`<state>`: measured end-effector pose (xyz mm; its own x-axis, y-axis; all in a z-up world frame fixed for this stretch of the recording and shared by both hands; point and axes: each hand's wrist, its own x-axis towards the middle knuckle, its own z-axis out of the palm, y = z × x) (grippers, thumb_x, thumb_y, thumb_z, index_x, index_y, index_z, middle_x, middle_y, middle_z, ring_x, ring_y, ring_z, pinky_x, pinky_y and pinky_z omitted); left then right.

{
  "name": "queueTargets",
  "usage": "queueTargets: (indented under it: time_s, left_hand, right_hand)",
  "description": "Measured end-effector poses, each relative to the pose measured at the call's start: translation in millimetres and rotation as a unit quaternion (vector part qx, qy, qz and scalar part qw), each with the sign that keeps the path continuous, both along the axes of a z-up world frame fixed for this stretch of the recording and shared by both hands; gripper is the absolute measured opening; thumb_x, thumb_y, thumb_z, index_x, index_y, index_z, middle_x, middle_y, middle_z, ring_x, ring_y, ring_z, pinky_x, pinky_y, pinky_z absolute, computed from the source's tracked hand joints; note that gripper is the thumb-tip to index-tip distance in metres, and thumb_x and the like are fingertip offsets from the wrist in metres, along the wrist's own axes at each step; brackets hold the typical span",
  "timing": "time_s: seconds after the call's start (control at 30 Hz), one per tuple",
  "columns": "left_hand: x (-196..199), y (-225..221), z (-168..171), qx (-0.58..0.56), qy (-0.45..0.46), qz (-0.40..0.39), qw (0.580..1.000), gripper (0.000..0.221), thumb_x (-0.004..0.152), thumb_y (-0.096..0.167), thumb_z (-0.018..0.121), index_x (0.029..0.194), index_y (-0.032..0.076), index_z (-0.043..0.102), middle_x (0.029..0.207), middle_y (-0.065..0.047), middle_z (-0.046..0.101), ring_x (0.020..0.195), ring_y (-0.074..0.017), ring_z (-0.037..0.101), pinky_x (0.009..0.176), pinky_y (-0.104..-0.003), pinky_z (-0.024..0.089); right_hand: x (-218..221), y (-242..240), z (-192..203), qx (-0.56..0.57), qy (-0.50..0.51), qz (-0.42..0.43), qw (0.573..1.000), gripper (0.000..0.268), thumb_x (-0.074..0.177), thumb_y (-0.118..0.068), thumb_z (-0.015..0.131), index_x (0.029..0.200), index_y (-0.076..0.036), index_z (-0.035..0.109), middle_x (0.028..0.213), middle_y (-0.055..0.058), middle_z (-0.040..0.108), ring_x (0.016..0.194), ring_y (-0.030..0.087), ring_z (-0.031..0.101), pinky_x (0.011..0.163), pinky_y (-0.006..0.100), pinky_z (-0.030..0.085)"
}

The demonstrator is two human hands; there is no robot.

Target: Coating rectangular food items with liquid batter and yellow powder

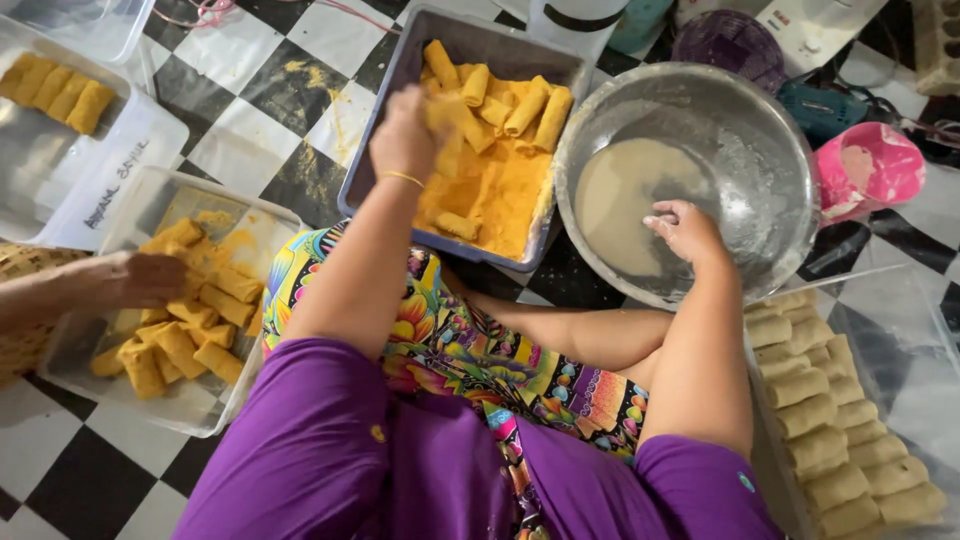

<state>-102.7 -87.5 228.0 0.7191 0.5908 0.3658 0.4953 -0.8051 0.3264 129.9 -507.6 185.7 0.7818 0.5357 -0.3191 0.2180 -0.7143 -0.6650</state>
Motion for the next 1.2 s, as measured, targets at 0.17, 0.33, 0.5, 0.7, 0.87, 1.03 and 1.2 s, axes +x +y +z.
queueTargets:
  time_s: [0.17, 0.33, 0.5, 0.7, 0.87, 1.03, 1.2]
  left_hand:
    - [-65.1, 91.4, 30.5, -0.275, -0.338, 0.098, 0.895, 0.035, 0.092, 0.023, 0.079, 0.113, 0.013, 0.052, 0.105, -0.007, 0.065, 0.092, -0.0208, 0.075, 0.074, -0.032, 0.073]
    - [-210.1, 160.8, -14.2, -0.142, -0.296, 0.164, 0.93, 0.031, 0.103, 0.03, 0.07, 0.119, 0.009, 0.053, 0.101, -0.011, 0.072, 0.082, -0.0218, 0.073, 0.069, -0.033, 0.064]
    - [-321.5, 180.1, -94.5, -0.131, -0.1, 0.335, 0.928, 0.048, 0.097, 0.038, 0.072, 0.125, 0.001, 0.057, 0.1, -0.023, 0.071, 0.082, -0.0436, 0.068, 0.072, -0.051, 0.054]
    - [-267.3, 175.2, -60.2, -0.212, 0.199, 0.399, 0.87, 0.075, 0.081, 0.052, 0.089, 0.127, 0.01, 0.046, 0.134, -0.027, 0.048, 0.118, -0.0597, 0.056, 0.093, -0.074, 0.05]
    - [-72.7, 148.3, 6.2, -0.116, -0.012, -0.042, 0.992, 0.038, 0.088, 0.029, 0.079, 0.119, 0.007, 0.073, 0.092, -0.02, 0.071, 0.09, -0.0485, 0.068, 0.074, -0.056, 0.054]
    - [97.5, 120.7, -46.5, -0.221, 0.072, -0.134, 0.963, 0.036, 0.09, 0.041, 0.067, 0.12, 0.021, 0.07, 0.112, -0.009, 0.074, 0.11, -0.0372, 0.069, 0.094, -0.05, 0.054]
    - [196.8, 119.4, -118.0, -0.141, 0.21, -0.109, 0.961, 0.057, 0.096, 0.054, 0.062, 0.145, 0.027, 0.053, 0.139, -0.01, 0.057, 0.125, -0.0327, 0.063, 0.101, -0.048, 0.054]
  right_hand:
    - [-15.9, 6.7, 24.5, -0.034, 0.001, -0.014, 0.999, 0.044, 0.096, -0.02, 0.071, 0.135, -0.002, 0.063, 0.113, 0.012, 0.073, 0.096, 0.021, 0.069, 0.083, 0.033, 0.054]
    - [1.1, 4.4, 1.2, -0.031, -0.014, 0.002, 0.999, 0.043, 0.096, -0.022, 0.073, 0.133, -0.002, 0.065, 0.106, 0.01, 0.075, 0.089, 0.02, 0.069, 0.079, 0.032, 0.053]
    - [15.4, 2.9, -20.1, -0.039, -0.019, 0.006, 0.999, 0.046, 0.095, -0.023, 0.073, 0.135, -0.002, 0.064, 0.104, 0.011, 0.075, 0.084, 0.022, 0.069, 0.076, 0.033, 0.053]
    - [17.1, 4.9, -21.0, -0.129, -0.036, 0.045, 0.99, 0.053, 0.095, -0.036, 0.073, 0.14, -0.009, 0.066, 0.114, 0.018, 0.077, 0.099, 0.028, 0.075, 0.091, 0.042, 0.058]
    - [24.1, 6.3, -31.1, -0.144, -0.047, 0.044, 0.987, 0.05, 0.095, -0.033, 0.072, 0.139, -0.012, 0.067, 0.117, 0.016, 0.077, 0.109, 0.035, 0.072, 0.095, 0.046, 0.056]
    - [15.7, 17.6, -17.4, -0.173, -0.052, 0.042, 0.983, 0.046, 0.095, -0.03, 0.068, 0.138, -0.015, 0.068, 0.119, 0.012, 0.077, 0.116, 0.036, 0.069, 0.101, 0.05, 0.054]
    - [11.0, 18.1, -11.7, -0.181, -0.033, 0.018, 0.983, 0.045, 0.093, -0.028, 0.069, 0.137, -0.017, 0.069, 0.117, 0.01, 0.078, 0.116, 0.033, 0.07, 0.099, 0.047, 0.056]
